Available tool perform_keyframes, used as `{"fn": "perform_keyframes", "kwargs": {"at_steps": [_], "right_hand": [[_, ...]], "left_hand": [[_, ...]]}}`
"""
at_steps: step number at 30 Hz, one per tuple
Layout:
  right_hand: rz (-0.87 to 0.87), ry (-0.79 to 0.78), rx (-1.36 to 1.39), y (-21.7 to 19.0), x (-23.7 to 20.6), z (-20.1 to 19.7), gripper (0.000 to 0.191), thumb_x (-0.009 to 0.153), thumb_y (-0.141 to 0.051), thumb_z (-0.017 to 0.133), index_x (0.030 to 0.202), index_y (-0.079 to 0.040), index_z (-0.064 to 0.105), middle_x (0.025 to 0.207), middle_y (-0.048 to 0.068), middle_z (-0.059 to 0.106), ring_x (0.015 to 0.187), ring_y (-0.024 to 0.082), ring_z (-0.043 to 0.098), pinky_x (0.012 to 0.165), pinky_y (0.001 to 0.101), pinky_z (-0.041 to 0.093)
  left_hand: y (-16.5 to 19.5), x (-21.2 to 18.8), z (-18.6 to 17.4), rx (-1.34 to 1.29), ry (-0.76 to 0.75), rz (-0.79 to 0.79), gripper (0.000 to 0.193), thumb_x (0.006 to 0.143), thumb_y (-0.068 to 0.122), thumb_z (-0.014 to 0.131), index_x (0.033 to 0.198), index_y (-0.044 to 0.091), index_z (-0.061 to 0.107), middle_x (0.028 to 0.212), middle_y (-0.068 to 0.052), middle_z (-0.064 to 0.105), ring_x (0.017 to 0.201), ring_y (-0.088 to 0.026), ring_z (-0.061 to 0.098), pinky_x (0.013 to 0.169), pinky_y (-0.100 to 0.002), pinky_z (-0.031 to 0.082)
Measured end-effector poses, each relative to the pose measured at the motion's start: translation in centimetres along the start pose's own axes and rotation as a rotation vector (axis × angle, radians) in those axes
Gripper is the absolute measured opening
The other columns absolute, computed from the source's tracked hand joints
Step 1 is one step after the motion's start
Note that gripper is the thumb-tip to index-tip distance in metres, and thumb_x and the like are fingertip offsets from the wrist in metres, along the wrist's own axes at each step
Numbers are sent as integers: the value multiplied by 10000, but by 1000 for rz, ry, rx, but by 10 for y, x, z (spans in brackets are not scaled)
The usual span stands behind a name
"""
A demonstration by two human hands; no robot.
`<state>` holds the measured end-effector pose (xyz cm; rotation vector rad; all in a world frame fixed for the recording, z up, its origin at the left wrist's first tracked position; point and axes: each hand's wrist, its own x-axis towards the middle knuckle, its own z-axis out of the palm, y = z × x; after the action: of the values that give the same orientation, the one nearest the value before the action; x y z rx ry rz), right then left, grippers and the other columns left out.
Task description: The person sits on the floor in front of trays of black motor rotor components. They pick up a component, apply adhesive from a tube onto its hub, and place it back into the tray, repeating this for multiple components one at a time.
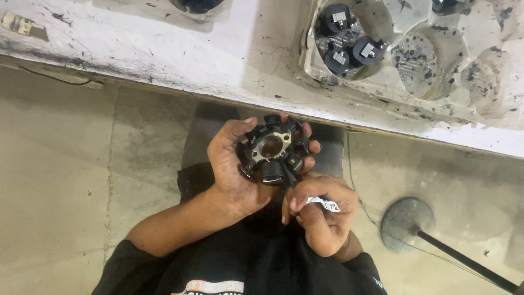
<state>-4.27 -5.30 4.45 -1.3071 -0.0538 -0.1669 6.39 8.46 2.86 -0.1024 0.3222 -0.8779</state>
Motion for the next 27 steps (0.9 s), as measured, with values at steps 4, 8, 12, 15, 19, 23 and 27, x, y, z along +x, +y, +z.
{"fn": "perform_keyframes", "kwargs": {"at_steps": [4, 8, 12, 15, 19, 23, 27], "right_hand": [[52, -28, -104, -5, -4, -5, 135, 1006, 21, 504, 969, 33, 634, 879, 139, 675, 629, 184, 645, 590, 291, 548], [162, 49, -60, -6, -12, -4, 164, 996, 27, 494, 1005, 59, 655, 921, 182, 686, 636, 180, 644, 593, 300, 565], [64, 81, 52, -2, -19, -2, 188, 1024, 12, 489, 1103, 74, 648, 877, 167, 655, 681, 195, 627, 702, 388, 632], [93, 85, 81, -7, -22, -5, 214, 989, -3, 486, 1109, 87, 639, 849, 173, 631, 694, 242, 642, 715, 431, 639], [20, -7, 106, -12, -20, -5, 198, 1009, -21, 462, 1084, 58, 626, 900, 210, 650, 760, 284, 681, 763, 459, 656], [-26, -120, -47, -15, -12, -7, 172, 997, 0, 468, 1006, 47, 633, 876, 232, 710, 695, 259, 726, 686, 393, 655], [-82, -151, -58, -13, -9, -3, 156, 1008, -5, 474, 966, 22, 622, 808, 140, 662, 652, 231, 714, 700, 383, 679]], "left_hand": [[0, 1, -2, -10, -27, -8, 455, 971, 371, 588, 1196, -24, 607, 1222, -283, 617, 1111, -427, 644, 940, -489, 582], [8, 4, 1, 75, -148, 82, 443, 997, 357, 588, 1248, -7, 596, 1270, -272, 607, 1167, -441, 641, 959, -512, 582], [23, 8, 8, 399, -182, 306, 451, 983, 354, 630, 1292, 38, 542, 1303, -264, 595, 1204, -464, 629, 985, -561, 585], [26, 9, 11, 637, -281, 436, 456, 1023, 349, 674, 1298, 24, 512, 1274, -277, 597, 1181, -429, 647, 979, -516, 591], [22, 2, 18, 917, -406, 540, 404, 1050, 302, 713, 1268, 11, 536, 1232, -262, 622, 1165, -348, 679, 1046, -457, 599], [20, -7, 25, 1136, -479, 615, 370, 993, 216, 686, 1272, 6, 563, 1219, -242, 652, 1141, -268, 675, 1035, -370, 582], [16, -9, 29, 1266, -543, 719, 395, 862, 96, 629, 1223, -56, 576, 1192, -260, 644, 1119, -274, 694, 969, -327, 562]]}}
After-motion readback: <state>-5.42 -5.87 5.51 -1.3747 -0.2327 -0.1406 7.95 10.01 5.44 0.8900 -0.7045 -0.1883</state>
